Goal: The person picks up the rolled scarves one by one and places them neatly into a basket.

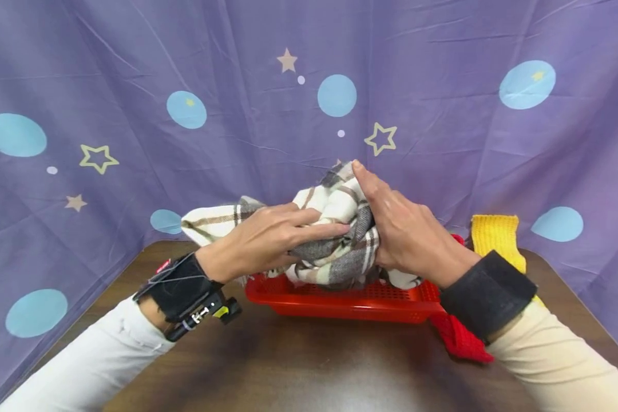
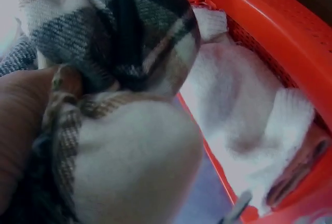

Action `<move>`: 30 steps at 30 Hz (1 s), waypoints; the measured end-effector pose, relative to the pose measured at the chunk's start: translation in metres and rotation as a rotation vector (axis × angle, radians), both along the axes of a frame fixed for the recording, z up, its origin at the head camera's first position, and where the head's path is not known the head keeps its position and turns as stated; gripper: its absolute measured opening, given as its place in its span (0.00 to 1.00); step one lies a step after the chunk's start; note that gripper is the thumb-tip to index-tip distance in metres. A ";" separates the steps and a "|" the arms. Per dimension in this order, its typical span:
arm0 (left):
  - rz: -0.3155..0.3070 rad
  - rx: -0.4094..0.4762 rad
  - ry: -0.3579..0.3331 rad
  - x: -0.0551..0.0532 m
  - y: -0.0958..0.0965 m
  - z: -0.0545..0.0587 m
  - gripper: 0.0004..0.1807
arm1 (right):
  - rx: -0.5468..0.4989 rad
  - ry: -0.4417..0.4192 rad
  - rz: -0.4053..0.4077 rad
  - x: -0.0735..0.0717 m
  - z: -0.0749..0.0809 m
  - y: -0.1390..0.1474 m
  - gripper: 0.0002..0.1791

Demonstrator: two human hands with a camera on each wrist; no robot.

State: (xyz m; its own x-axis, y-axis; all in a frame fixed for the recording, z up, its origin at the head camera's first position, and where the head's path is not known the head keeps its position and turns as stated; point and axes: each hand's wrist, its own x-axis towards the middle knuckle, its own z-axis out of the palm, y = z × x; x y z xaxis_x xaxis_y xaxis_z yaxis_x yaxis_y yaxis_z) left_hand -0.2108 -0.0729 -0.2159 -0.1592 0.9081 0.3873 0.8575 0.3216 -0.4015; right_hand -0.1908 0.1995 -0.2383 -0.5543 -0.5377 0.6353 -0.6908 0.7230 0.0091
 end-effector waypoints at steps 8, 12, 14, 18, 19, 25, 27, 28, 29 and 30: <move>0.003 0.138 0.149 -0.004 0.013 -0.005 0.41 | -0.054 -0.092 -0.054 -0.002 -0.001 0.005 0.46; 0.059 0.266 0.098 -0.010 0.015 -0.011 0.45 | -0.079 -0.016 -0.060 -0.005 0.003 0.006 0.18; 0.081 0.324 0.026 -0.013 0.016 -0.015 0.49 | -0.080 0.010 -0.063 -0.006 0.004 0.007 0.13; 0.111 0.388 -0.167 -0.017 0.019 -0.024 0.45 | -0.087 -0.018 -0.066 -0.006 0.004 0.009 0.12; 0.121 0.395 -0.227 -0.019 0.020 -0.026 0.42 | -0.092 -0.043 -0.071 -0.007 0.003 0.010 0.12; 0.178 0.374 -0.529 -0.029 0.025 -0.046 0.39 | -0.090 -0.243 -0.144 -0.010 -0.013 0.014 0.19; 0.172 0.359 -0.586 -0.031 0.026 -0.053 0.39 | -0.082 -0.294 -0.163 -0.011 -0.019 0.014 0.23; 0.170 0.354 -0.610 -0.031 0.026 -0.055 0.39 | -0.079 -0.312 -0.169 -0.012 -0.021 0.014 0.25; 0.174 0.349 -0.627 -0.032 0.027 -0.058 0.39 | -0.077 -0.324 -0.176 -0.012 -0.023 0.014 0.26; 0.180 0.345 -0.639 -0.032 0.028 -0.060 0.38 | -0.074 -0.332 -0.180 -0.012 -0.025 0.014 0.27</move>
State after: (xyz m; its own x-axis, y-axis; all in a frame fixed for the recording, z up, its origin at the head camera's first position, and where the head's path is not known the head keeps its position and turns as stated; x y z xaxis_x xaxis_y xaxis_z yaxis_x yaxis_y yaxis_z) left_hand -0.2429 -0.0451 -0.2756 -0.5833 0.6907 0.4274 0.8122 0.4963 0.3065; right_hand -0.2032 0.2139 -0.2634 -0.8179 -0.3725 0.4386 -0.5093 0.8233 -0.2506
